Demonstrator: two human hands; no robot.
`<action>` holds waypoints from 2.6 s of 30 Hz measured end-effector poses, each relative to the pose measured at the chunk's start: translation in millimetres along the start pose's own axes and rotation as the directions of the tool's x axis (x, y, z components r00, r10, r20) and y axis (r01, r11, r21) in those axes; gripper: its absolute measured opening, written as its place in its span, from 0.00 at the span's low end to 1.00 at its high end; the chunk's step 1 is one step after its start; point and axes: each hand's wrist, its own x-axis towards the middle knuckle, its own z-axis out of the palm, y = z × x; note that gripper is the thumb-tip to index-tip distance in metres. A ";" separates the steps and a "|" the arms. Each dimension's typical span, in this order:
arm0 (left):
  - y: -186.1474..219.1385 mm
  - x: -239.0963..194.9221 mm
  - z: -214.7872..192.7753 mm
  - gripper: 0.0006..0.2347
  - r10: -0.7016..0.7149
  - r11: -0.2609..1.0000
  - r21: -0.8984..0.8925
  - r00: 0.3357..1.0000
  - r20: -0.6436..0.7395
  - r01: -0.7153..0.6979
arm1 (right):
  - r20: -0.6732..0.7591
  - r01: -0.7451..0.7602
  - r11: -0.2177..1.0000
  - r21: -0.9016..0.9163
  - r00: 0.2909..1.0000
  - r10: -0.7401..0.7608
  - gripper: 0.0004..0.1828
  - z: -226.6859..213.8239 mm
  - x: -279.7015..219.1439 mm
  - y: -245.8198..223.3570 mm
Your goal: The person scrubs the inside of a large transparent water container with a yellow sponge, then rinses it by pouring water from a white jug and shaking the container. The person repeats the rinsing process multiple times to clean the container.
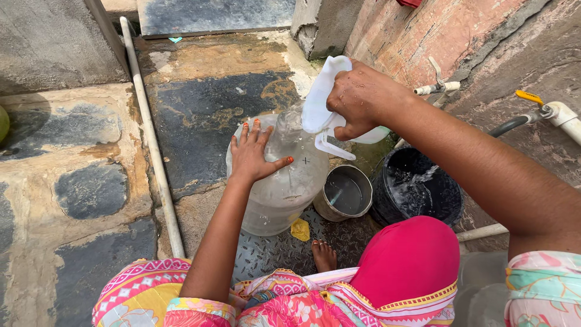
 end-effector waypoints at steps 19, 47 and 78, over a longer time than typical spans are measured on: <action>-29.3 -6.4 33.1 0.32 -0.213 0.955 -0.247 0.959 -0.188 0.164 | -0.027 -0.064 0.981 -0.185 0.998 0.060 0.21 12.0 21.8 -27.8; -35.6 -22.6 20.3 0.30 -0.162 0.959 -0.270 0.948 -0.274 0.086 | 0.761 -0.741 0.369 0.561 0.637 0.121 0.39 463.0 -220.6 -48.0; -71.9 -19.7 66.1 0.26 -0.269 0.759 -0.650 0.892 -0.362 -0.035 | -0.072 -0.152 0.287 0.946 0.764 0.641 0.40 135.3 77.5 -32.8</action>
